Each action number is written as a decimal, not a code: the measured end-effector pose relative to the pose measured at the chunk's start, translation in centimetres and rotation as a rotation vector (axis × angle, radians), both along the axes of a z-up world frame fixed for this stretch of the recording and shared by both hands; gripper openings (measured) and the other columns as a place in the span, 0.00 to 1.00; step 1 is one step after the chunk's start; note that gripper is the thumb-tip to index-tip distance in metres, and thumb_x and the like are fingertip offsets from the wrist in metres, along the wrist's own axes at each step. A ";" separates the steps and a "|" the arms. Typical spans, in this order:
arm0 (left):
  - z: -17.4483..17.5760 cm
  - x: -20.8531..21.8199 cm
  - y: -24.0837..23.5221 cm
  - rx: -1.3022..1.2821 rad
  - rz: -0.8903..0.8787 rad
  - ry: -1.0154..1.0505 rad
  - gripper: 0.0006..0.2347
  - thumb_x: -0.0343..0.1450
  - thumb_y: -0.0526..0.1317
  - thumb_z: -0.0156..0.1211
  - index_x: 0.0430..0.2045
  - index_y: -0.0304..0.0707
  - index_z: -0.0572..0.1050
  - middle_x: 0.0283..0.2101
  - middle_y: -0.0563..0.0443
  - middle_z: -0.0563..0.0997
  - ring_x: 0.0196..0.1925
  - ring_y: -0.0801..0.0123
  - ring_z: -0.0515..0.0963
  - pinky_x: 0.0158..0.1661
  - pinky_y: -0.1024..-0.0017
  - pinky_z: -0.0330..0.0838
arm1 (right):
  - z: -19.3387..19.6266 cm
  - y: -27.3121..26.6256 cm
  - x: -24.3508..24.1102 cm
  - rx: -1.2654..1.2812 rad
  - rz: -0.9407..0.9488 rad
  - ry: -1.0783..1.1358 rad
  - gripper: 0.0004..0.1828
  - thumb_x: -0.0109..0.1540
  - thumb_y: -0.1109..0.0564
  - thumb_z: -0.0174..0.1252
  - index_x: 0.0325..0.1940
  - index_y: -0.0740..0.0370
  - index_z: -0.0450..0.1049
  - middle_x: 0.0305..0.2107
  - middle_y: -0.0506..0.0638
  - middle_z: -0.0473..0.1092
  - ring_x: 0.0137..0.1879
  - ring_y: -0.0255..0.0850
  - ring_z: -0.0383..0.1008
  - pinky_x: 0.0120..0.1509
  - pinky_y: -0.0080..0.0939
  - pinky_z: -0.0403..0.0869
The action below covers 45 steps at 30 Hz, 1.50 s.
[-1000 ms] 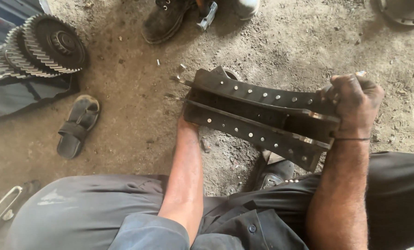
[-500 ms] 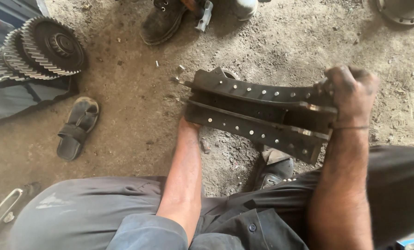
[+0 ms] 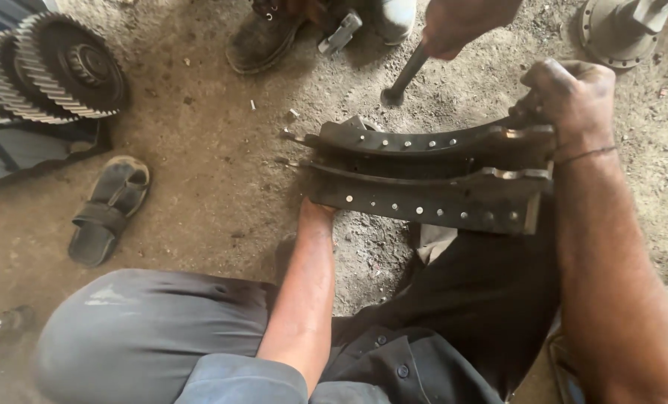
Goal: The person sits on the floor and uses a hammer to drive pins into two curved brake shoe assemblies. They repeatedly align the shoes, strike the pins, and flip the parts to continue securing them.
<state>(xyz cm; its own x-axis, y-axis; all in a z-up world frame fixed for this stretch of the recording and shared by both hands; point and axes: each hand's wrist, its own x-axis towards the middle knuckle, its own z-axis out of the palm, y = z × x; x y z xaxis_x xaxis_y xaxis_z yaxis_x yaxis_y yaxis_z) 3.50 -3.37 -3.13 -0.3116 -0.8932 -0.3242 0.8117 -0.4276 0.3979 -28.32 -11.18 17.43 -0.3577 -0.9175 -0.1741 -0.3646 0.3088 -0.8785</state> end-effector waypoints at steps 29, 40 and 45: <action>-3.1 0.4 -0.5 0.096 -0.053 0.032 0.19 0.75 0.53 0.53 0.50 0.37 0.76 0.49 0.45 0.82 0.49 0.65 0.82 0.49 0.69 0.80 | -2.0 0.1 -1.9 -0.049 -0.001 -0.090 0.10 0.65 0.57 0.59 0.35 0.68 0.78 0.22 0.52 0.73 0.25 0.37 0.75 0.26 0.37 0.75; -3.6 0.4 -0.6 0.126 -0.047 0.034 0.19 0.75 0.53 0.53 0.50 0.36 0.76 0.47 0.45 0.82 0.48 0.65 0.82 0.47 0.69 0.81 | -1.8 0.3 -2.0 -0.044 0.005 -0.187 0.11 0.66 0.57 0.58 0.35 0.69 0.78 0.22 0.54 0.72 0.26 0.40 0.77 0.29 0.41 0.78; -3.7 0.3 -0.8 0.130 -0.045 0.027 0.19 0.75 0.52 0.52 0.49 0.36 0.76 0.47 0.45 0.82 0.47 0.65 0.82 0.46 0.69 0.81 | -1.3 0.6 -1.4 -0.034 -0.019 -0.191 0.10 0.64 0.58 0.59 0.35 0.69 0.78 0.21 0.53 0.72 0.25 0.40 0.76 0.29 0.41 0.78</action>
